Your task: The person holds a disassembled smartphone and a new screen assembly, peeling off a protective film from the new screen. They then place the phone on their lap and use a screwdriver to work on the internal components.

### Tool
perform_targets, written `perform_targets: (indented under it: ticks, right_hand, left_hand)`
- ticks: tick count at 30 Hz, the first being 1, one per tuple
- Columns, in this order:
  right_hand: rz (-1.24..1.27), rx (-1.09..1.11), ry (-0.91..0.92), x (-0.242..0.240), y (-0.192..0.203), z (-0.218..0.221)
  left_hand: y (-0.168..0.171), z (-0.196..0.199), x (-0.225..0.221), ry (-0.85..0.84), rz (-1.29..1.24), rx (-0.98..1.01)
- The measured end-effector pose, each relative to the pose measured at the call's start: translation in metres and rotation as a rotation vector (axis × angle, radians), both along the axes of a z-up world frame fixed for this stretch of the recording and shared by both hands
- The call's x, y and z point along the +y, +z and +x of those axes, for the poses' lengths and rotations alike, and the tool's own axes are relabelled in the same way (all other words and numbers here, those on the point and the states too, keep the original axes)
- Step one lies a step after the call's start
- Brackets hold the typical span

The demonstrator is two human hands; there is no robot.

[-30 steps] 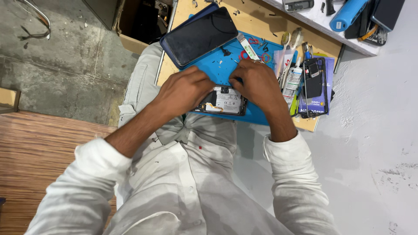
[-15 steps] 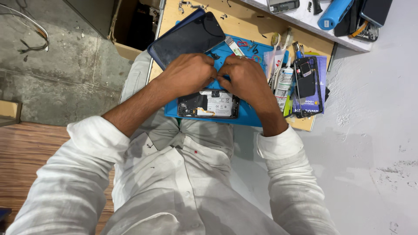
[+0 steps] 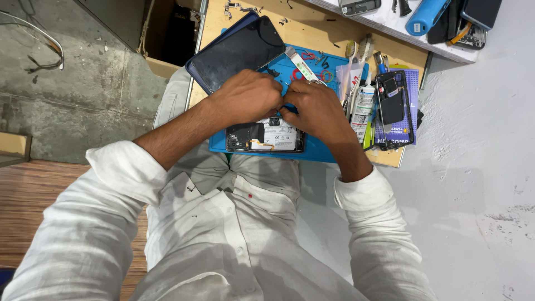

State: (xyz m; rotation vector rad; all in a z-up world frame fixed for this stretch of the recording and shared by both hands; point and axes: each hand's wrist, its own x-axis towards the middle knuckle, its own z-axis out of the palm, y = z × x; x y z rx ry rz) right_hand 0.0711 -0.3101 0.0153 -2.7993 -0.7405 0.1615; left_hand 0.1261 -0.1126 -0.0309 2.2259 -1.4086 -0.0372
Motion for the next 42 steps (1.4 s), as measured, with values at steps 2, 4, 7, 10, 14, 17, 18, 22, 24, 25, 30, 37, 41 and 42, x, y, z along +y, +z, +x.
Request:
perform_targets:
  ticks: [2,4,7,10,14,17,18,22,24,25,30,37,41,42]
  right_hand:
    - [-0.012,-0.027,0.013,-0.001,-0.003,0.003]
    - [-0.014,-0.052,0.024,-0.002,-0.005,0.005]
    - [0.008,-0.082,0.034,-0.003,-0.007,0.007]
    - [0.042,-0.107,0.043,-0.003,-0.008,0.008]
    - [0.043,-0.177,0.086,-0.001,-0.009,0.005]
    - [0.022,-0.258,0.119,0.003,-0.008,0.002]
    - [0.015,-0.286,0.127,0.004,-0.008,0.001]
    - [0.053,-0.281,0.099,0.006,-0.009,0.004]
    - [0.071,-0.287,0.093,0.008,-0.007,0.005]
    - [0.080,-0.286,0.090,0.008,-0.008,0.006]
    - [0.139,-0.232,0.078,0.008,-0.017,0.010]
    - [0.130,-0.156,0.018,0.007,-0.008,0.011]
    - [0.070,-0.135,-0.043,-0.003,-0.001,0.010]
    - [0.051,-0.146,-0.052,-0.004,0.000,0.009]
  left_hand:
    - [0.001,0.003,-0.003,0.005,0.038,0.014]
    - [0.001,0.005,-0.004,0.010,0.063,0.022]
    - [0.000,0.008,-0.004,0.022,0.065,0.007]
    - [-0.002,0.010,-0.002,0.049,0.032,-0.073]
    - [0.003,0.012,0.006,0.082,0.068,-0.191]
    - [0.016,0.011,0.016,0.109,0.013,-0.175]
    - [0.020,0.008,0.022,0.118,-0.028,-0.161]
    - [0.035,-0.017,0.056,0.232,-0.131,-0.019]
    - [0.038,-0.044,0.078,0.258,-0.169,0.068]
    - [0.037,-0.056,0.085,0.244,-0.182,0.072]
    - [0.014,-0.094,0.098,0.214,-0.155,0.099]
    - [0.001,-0.084,0.092,0.212,-0.059,0.061]
    - [-0.001,-0.075,0.090,0.216,-0.050,0.066]
    - [-0.002,-0.075,0.090,0.216,-0.050,0.075]
